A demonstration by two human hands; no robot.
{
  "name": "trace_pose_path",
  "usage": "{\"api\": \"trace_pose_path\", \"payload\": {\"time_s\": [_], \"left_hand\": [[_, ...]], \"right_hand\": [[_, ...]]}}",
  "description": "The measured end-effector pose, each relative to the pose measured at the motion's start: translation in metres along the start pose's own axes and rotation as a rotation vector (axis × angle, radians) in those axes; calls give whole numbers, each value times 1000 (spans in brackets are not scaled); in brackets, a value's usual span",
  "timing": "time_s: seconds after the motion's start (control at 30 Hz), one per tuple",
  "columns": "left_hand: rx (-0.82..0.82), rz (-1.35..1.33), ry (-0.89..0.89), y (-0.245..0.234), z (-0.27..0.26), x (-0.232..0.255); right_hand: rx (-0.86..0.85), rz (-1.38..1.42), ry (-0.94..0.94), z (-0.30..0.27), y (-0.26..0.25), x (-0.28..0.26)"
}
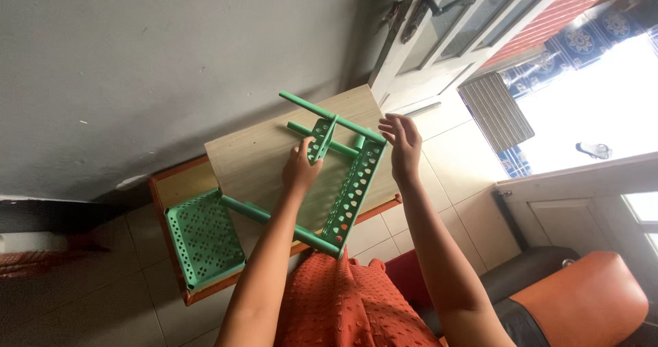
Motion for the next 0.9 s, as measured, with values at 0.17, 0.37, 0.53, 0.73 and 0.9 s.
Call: {"api": "trace_pose_path", "payload": {"time_s": [0.17, 0.37, 0.53, 0.73, 0.9], "left_hand": [[114, -59, 88, -24, -3, 2], [198, -127, 281, -74, -6, 12], [147, -32, 298, -98, -17, 30], [349, 189, 378, -94, -28, 46], [424, 278, 335, -72, -41, 38]], "right_hand": [[-123, -435, -65, 25, 10, 25], [-260, -410, 218, 37, 17, 24], [-495, -196, 268, 27, 26, 7], [-519, -100, 359, 22, 26, 6], [-544, -55, 505, 19, 12, 24]]}}
Point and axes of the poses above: each hand's wrist, its own z-axis towards the middle knuckle, its own y-axis out of the palm, x = y × z, the point moved 1 cm from there along z, towards the middle knuckle, and after that the axes turned 14 degrees about z, right-handed, at the moved point
